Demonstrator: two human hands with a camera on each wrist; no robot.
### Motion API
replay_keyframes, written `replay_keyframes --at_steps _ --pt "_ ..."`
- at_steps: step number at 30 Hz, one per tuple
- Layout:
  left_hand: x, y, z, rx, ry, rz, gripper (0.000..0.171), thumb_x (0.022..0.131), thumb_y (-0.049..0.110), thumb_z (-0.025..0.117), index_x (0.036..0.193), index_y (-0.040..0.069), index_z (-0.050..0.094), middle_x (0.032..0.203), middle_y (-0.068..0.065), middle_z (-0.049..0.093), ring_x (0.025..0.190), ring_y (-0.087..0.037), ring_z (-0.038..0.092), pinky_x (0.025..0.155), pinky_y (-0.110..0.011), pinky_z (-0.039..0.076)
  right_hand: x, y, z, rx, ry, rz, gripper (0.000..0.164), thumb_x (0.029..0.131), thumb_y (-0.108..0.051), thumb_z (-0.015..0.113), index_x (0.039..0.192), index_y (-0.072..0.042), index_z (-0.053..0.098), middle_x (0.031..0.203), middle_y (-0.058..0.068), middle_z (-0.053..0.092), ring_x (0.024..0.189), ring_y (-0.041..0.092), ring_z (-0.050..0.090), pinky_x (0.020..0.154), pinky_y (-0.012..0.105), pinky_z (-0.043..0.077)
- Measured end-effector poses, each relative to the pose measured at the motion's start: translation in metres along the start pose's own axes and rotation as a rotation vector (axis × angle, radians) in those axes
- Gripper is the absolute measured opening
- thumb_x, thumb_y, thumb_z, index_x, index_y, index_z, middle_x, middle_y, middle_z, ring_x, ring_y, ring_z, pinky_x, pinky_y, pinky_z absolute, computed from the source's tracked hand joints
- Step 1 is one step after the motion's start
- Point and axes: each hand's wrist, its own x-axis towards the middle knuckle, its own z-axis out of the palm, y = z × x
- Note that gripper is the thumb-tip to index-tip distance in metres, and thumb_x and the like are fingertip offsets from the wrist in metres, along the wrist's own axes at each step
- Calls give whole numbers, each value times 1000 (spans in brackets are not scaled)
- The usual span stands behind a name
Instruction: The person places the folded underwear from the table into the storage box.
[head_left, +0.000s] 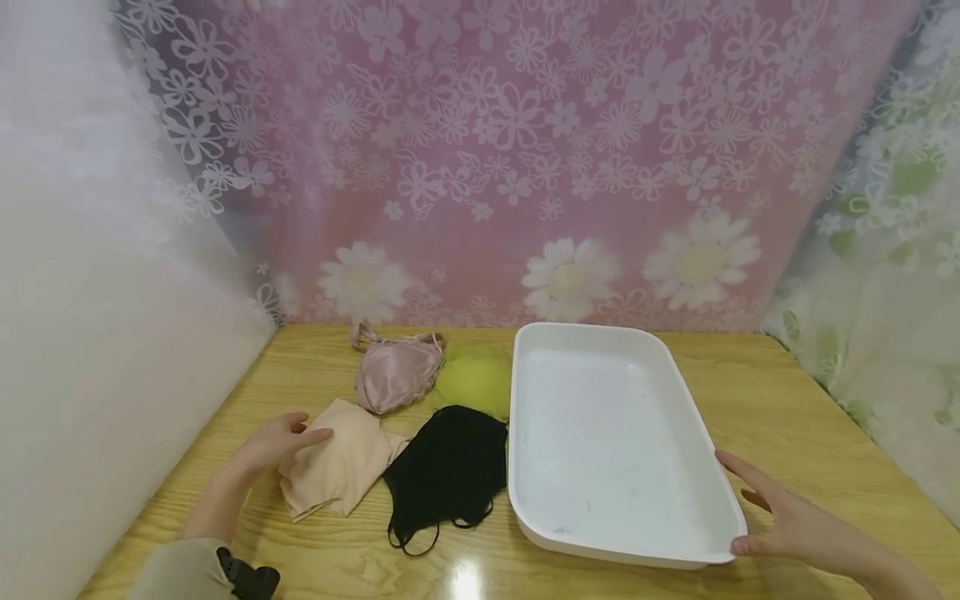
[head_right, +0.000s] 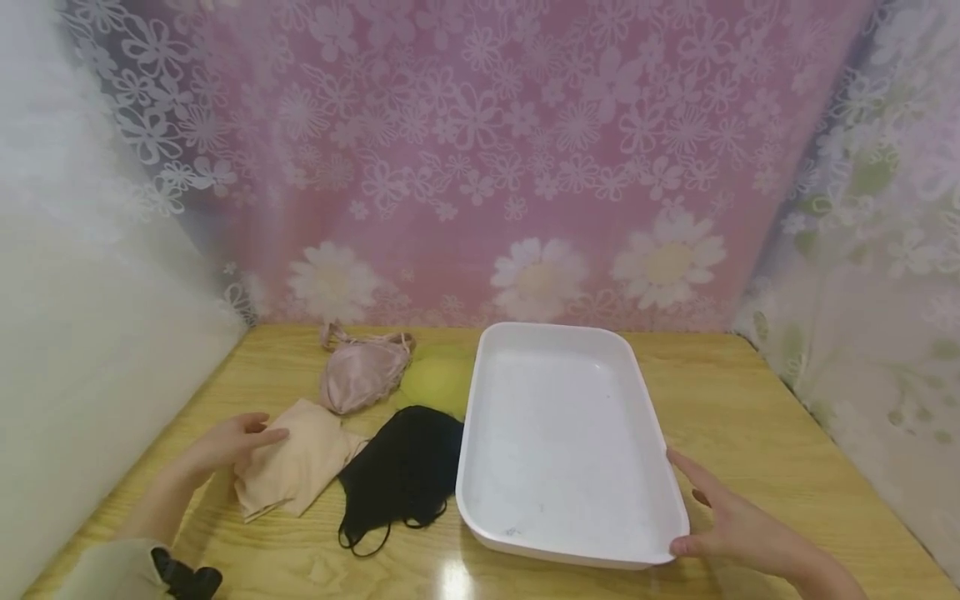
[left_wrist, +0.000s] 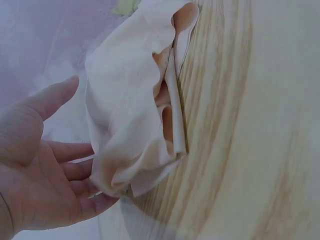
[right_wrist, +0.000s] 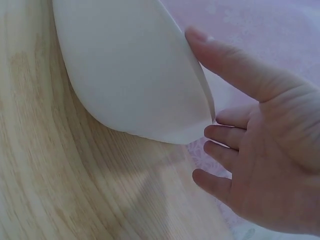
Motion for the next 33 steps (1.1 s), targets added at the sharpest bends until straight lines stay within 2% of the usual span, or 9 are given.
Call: replay_keyframes --at_steps 5,9,12,19,22,25,28,31,33 --pt "6 5 6 27 44 -9 80 85 47 63 129 -16 39 128 -35 42 112 -44 45 85 -49 44 0 0 -2 30 -26 7 88 88 -4 60 149 -8 -3 134 -43 2 114 67 24 76 24 46" --pt "9 9 9 76 60 -43 72 81 40 69 122 -16 47 120 -33 49 104 -41 51 80 -46 46 -2 0 0 -23 20 -28 87 86 -4 63 150 -8 3 137 -40 7 129 21 33 78 22 44" --pt "13 13 9 124 65 -69 74 79 34 72 121 -21 44 120 -37 46 106 -47 49 82 -50 46 -3 0 1 -60 53 -43 87 85 -5 65 150 -9 7 139 -38 9 120 -11 27 79 22 44" --pt "17 9 6 128 52 -50 67 79 26 71 118 -23 46 117 -39 48 105 -50 49 82 -51 46 -3 -1 1 -71 45 -4 88 85 -5 65 149 -6 6 135 -41 8 119 46 37 76 22 45" --pt "15 3 4 31 26 -12 35 83 19 65 97 -13 60 85 -23 58 77 -33 57 66 -40 49 -3 -2 2 -77 49 3 89 84 -6 66 149 -6 6 134 -41 8 118 48 38 76 22 45" --pt "12 1 0 -102 -9 9 17 85 13 58 78 -2 58 65 -4 49 57 -15 47 53 -29 42 -4 -2 2 -77 63 -10 89 83 -5 67 149 -6 8 135 -40 9 126 22 38 76 22 45" --pt "5 4 -6 -205 -39 21 24 88 15 56 94 -8 59 74 -3 55 63 -12 52 57 -30 47 -4 -2 2 -91 73 -13 88 83 -6 67 149 -7 9 136 -39 11 123 3 35 78 22 45" --pt "-1 9 -14 -278 -59 60 48 91 19 56 122 -16 46 93 -11 61 78 -20 60 69 -36 51 -4 -3 1 -63 48 7 88 85 -7 66 150 -7 6 134 -41 9 126 32 38 76 23 45" --pt "-4 16 -18 -329 -44 70 55 91 22 58 127 -17 42 95 -11 62 81 -22 61 71 -37 52 -4 -4 0 -41 28 31 88 86 -8 65 150 -7 4 131 -44 7 117 55 36 74 23 46"
